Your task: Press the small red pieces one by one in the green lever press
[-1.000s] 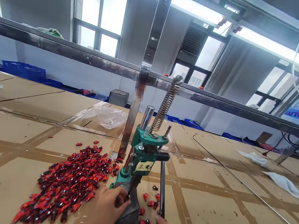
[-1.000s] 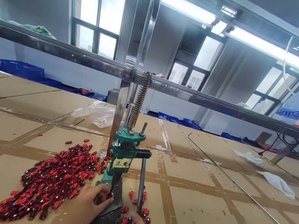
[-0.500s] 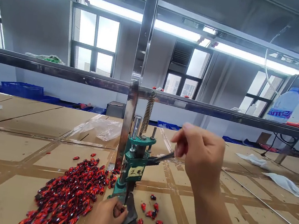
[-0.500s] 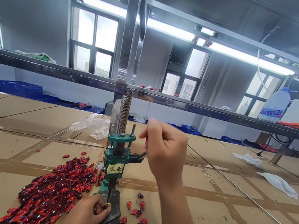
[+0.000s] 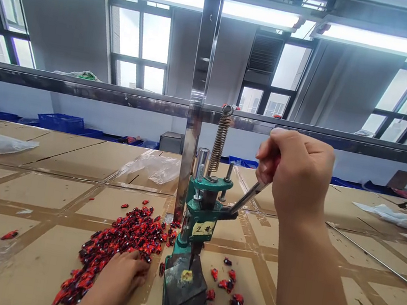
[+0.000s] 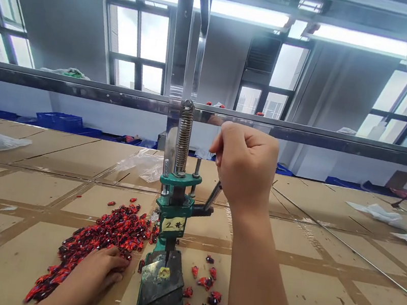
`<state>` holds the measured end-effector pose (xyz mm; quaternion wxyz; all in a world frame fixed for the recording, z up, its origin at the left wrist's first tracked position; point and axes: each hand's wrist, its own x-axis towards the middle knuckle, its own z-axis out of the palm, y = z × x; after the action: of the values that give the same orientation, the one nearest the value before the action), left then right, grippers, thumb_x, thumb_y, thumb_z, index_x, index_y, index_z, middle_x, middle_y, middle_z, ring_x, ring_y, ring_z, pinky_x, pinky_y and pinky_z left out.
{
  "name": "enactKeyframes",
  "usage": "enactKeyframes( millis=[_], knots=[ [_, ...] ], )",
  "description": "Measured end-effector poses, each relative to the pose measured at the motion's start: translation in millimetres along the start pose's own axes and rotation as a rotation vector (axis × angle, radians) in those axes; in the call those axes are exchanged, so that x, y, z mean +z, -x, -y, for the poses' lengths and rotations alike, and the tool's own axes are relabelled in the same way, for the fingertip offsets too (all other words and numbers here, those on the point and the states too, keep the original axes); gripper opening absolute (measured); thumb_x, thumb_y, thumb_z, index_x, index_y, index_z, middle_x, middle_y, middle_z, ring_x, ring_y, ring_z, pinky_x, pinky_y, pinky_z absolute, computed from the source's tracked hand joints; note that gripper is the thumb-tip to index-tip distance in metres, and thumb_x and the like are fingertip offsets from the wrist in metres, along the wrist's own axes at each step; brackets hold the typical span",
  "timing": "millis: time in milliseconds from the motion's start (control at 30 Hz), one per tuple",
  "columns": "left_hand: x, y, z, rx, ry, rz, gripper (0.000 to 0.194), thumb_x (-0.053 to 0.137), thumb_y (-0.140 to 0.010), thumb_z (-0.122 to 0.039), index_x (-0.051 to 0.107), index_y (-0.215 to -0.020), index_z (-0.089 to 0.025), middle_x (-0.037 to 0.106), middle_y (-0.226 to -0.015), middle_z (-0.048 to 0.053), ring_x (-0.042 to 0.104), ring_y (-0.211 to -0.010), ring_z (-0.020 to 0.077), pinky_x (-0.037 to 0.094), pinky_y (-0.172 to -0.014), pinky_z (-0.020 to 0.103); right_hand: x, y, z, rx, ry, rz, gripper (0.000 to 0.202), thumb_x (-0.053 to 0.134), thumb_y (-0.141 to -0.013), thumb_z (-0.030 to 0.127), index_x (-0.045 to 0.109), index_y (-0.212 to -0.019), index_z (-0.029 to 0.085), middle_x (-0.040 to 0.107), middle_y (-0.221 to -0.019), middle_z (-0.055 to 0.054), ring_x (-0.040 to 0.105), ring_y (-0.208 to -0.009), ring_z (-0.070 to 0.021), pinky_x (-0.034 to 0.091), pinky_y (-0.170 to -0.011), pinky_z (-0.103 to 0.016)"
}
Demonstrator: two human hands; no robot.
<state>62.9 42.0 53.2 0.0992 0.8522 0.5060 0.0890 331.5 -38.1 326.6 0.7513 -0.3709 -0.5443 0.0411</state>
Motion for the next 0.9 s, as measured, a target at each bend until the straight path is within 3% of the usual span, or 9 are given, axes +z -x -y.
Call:
enactKeyframes(
  millis=[67, 133, 267, 400, 500, 567, 700, 900],
  knots=[
    [-1.2, -3.5, 5.3, 0.055, -0.062, 0.078, 0.026, 0.055, -0.084, -0.014, 0.078, -0.087, -0.026, 0.076, -0.095, 0.007, 0.07, -0.095, 0.0264, 0.043, -0.083, 0.034, 0.4, -1.0, -1.6, -0.012, -0.001, -0.008, 0.037, 0.055, -0.086, 0.017, 0.06, -0.05, 0.02, 0.042, -0.041, 0.003, 0.039, -0.036, -0.0084, 0.028, -0.037, -0.025],
    [-2.0, -4.9, 1.9, 0.069, -0.069, 0.083, 0.027, 0.052, -0.082, -0.01, 0.076, -0.084, -0.024, 0.076, -0.093, 0.006, 0.07, -0.093, 0.0255, 0.042, -0.084, 0.034, 0.3, -1.4, -2.8, -0.019, 0.008, -0.011, 0.037, 0.053, -0.085, 0.014, 0.06, -0.049, 0.02, 0.043, -0.041, 0.003, 0.039, -0.037, -0.0083, 0.027, -0.037, -0.025],
    [1.3, -7.1, -14.2, 0.032, 0.244, 0.023, 0.02, 0.061, -0.079, -0.015, 0.074, -0.092, -0.025, 0.075, -0.083, -0.001, 0.068, -0.081, 0.0197, 0.044, -0.072, 0.026, -0.3, -1.2, -2.1, -0.01, 0.013, -0.012, 0.036, 0.051, -0.083, 0.013, 0.06, -0.048, 0.02, 0.044, -0.041, 0.003, 0.039, -0.038, -0.0081, 0.027, -0.038, -0.025],
    [33.9, -16.7, -34.7, 0.004, 0.627, -0.102, 0.023, 0.069, -0.081, -0.033, 0.078, -0.1, -0.024, 0.077, -0.084, 0.0, 0.068, -0.077, 0.0195, 0.05, -0.07, 0.026, 0.3, -0.7, -0.1, -0.007, 0.002, -0.02, 0.037, 0.051, -0.081, 0.013, 0.058, -0.045, 0.02, 0.041, -0.039, 0.003, 0.039, -0.039, -0.0088, 0.028, -0.04, -0.027],
    [62.7, -22.0, -49.4, -0.004, 0.688, -0.221, 0.022, 0.073, -0.079, -0.039, 0.081, -0.095, -0.027, 0.079, -0.093, 0.002, 0.07, -0.081, 0.0215, 0.053, -0.076, 0.029, 0.8, -0.4, -0.3, 0.001, -0.017, -0.009, 0.038, 0.052, -0.082, 0.014, 0.058, -0.046, 0.021, 0.042, -0.041, 0.002, 0.038, -0.039, -0.0094, 0.027, -0.04, -0.029],
    [71.3, -21.6, -56.2, 0.005, 0.676, -0.255, 0.019, 0.074, -0.081, -0.043, 0.082, -0.094, -0.031, 0.079, -0.096, 0.001, 0.071, -0.085, 0.0217, 0.054, -0.079, 0.03, 1.1, -0.2, -0.7, 0.004, -0.027, -0.004, 0.037, 0.052, -0.083, 0.014, 0.058, -0.047, 0.021, 0.042, -0.042, 0.002, 0.038, -0.04, -0.0099, 0.026, -0.04, -0.03],
    [63.7, -16.9, -64.6, 0.006, 0.616, -0.235, 0.01, 0.078, -0.079, -0.038, 0.082, -0.089, -0.037, 0.079, -0.095, -0.004, 0.071, -0.094, 0.0218, 0.052, -0.086, 0.031, 1.4, -0.1, -0.5, -0.011, -0.033, -0.013, 0.038, 0.051, -0.082, 0.013, 0.057, -0.046, 0.021, 0.043, -0.043, 0.001, 0.037, -0.04, -0.0102, 0.024, -0.04, -0.031],
    [59.1, -23.0, -73.5, 0.014, 0.526, -0.244, 0.01, 0.084, -0.074, -0.025, 0.079, -0.081, -0.031, 0.078, -0.087, -0.004, 0.071, -0.089, 0.0214, 0.048, -0.085, 0.033, -0.3, -0.3, -8.0, -0.048, -0.056, -0.002, 0.036, 0.052, -0.083, 0.015, 0.059, -0.048, 0.021, 0.043, -0.043, 0.001, 0.037, -0.038, -0.0096, 0.025, -0.036, -0.028]
  ],
)
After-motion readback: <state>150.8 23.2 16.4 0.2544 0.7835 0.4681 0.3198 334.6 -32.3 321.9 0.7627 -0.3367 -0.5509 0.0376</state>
